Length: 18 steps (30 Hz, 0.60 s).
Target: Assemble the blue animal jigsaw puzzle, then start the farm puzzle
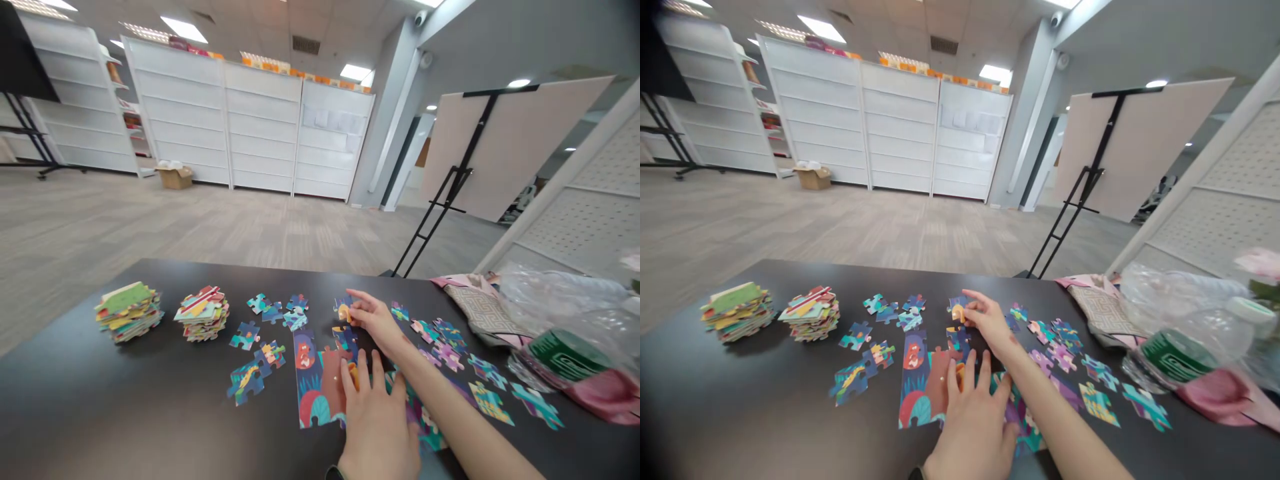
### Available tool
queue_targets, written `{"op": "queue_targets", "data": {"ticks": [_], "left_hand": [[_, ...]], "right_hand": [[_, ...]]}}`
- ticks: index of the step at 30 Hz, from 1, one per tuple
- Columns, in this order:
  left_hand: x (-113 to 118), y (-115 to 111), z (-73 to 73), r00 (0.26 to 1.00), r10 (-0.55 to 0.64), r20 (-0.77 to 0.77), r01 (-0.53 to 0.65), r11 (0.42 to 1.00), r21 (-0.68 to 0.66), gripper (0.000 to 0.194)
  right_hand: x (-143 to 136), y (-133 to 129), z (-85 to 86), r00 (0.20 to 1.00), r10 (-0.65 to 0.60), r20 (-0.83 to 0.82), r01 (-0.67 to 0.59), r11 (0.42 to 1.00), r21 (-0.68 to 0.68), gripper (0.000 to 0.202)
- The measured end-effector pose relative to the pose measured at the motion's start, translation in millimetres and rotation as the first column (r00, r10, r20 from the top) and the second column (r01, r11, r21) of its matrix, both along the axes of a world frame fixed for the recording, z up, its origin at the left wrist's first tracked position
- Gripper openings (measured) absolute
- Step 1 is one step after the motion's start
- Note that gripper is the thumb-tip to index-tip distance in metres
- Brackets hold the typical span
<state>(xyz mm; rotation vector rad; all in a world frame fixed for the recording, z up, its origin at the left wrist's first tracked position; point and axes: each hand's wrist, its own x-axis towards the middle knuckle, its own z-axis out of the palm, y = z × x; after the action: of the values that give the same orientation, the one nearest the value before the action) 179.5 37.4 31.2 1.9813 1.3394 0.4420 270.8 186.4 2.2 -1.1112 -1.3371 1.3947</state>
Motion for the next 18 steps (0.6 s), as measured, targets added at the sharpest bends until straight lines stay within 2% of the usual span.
{"op": "queue_targets", "data": {"ticks": [4,8,12,18], "left_hand": [[-2,-1,4.0,1.0,0.004,0.015,-0.004,1.0,-0.011,0.064],[-3,-2,5.1,1.0,0.007,0.028,-0.006,1.0,-0.013,0.065],[-3,-2,3.6,1.0,0.012,0.028,-0.012,1.0,0.003,0.064],[-3,-2,5.9,0.999,0.011,0.03,-0.01,1.0,-0.014,0.065]], "right_hand": [[0,2,-3.8,0.982,0.01,0.186,-0.028,0.995,0.092,0.042],[-1,3,-6.5,0.923,-0.008,0.385,-0.08,0.974,0.213,0.032],[-1,3,-8.2,0.87,-0.056,0.489,-0.105,0.949,0.296,0.031],[0,5,-11.0,0.796,-0.123,0.593,-0.107,0.935,0.338,0.033]]}}
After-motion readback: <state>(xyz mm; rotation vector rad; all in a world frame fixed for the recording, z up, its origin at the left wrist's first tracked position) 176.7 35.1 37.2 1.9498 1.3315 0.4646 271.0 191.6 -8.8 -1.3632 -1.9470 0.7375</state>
